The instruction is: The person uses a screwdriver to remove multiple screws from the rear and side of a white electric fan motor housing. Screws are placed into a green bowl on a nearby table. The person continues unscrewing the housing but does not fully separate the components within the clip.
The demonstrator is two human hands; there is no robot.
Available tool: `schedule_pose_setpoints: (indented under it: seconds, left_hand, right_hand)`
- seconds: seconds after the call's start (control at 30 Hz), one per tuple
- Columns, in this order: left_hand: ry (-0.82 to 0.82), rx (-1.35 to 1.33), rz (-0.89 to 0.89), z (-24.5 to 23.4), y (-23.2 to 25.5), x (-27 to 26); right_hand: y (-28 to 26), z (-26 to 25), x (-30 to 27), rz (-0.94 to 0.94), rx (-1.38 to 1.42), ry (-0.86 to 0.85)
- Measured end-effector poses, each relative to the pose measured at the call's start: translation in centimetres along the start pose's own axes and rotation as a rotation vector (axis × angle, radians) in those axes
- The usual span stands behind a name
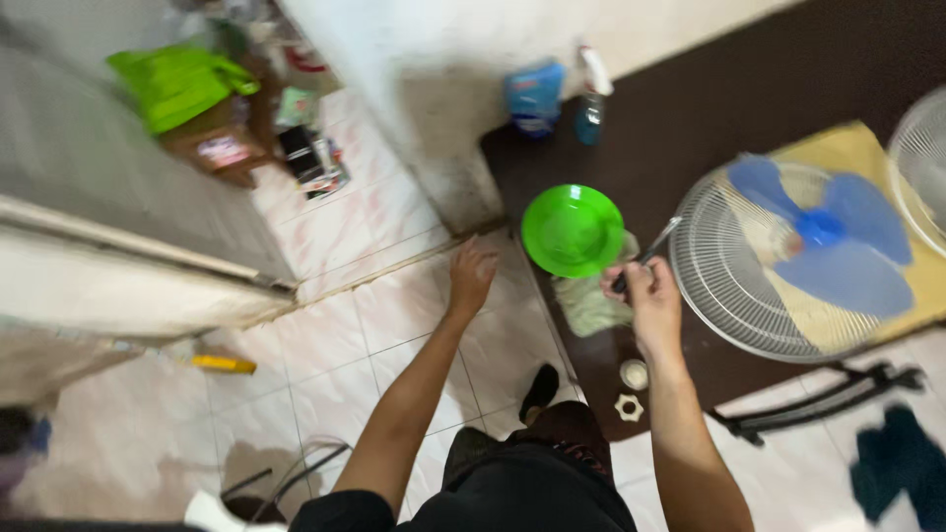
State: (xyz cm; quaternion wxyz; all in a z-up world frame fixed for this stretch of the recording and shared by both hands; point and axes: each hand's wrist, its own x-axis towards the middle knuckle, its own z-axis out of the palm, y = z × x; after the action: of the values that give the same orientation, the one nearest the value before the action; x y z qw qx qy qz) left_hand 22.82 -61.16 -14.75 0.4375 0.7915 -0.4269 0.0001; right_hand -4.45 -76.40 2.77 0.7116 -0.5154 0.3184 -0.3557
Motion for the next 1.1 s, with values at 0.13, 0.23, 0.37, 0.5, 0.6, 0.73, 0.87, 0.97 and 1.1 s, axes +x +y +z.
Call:
schedule_pose_setpoints:
  seconds: [0.13, 0.23, 0.37, 0.5, 0.6, 0.73, 0.87, 0.97, 1.1]
  left_hand:
    - [0.107, 0.061, 0.010, -12.2, -1.1, -4.5]
    - [0.254, 0.022, -0.162, -21.4, 0.5, -9.7]
    - [0.456, 0.035, -0.328, -32.1, 4.3, -18.7]
    - [0.619, 0.082, -0.347, -40.6, 7.8, -30.1]
    - [0.737, 0.157, -0.393, -46.1, 9.8, -39.4]
    - [0.902, 0.330, -0.507, -52.4, 12.2, -51.1]
    - [1.041, 0.433, -0.594, -57.4, 15.4, -58.8]
    - [1.094, 0.557, -0.621, -61.2, 17.9, -62.9]
    - [1.157, 0.605, -0.634, -65.3, 19.8, -65.2]
  right_hand:
    - [0.5, 5.6, -1.3, -0.349, -0.710, -0.262]
    - [1.4, 11.3, -2.8, -0.340, -0.432, -0.353]
    - [2.9, 19.3, -7.4, 0.109, 0.202, -0.485]
    - [5.0, 26.7, -17.3, 0.098, 0.026, -0.844]
    - [5.5, 30.7, -24.7, 0.043, -0.687, -1.289]
    - [7.2, 36.3, -34.0, 0.019, -0.474, -1.516]
    - [8.9, 42.0, -41.0, 0.285, -0.143, -1.495]
    - [10.1, 45.6, -46.4, 0.368, -0.050, -1.479]
    - [11.2, 50.1, -52.6, 0.381, 0.022, -1.524]
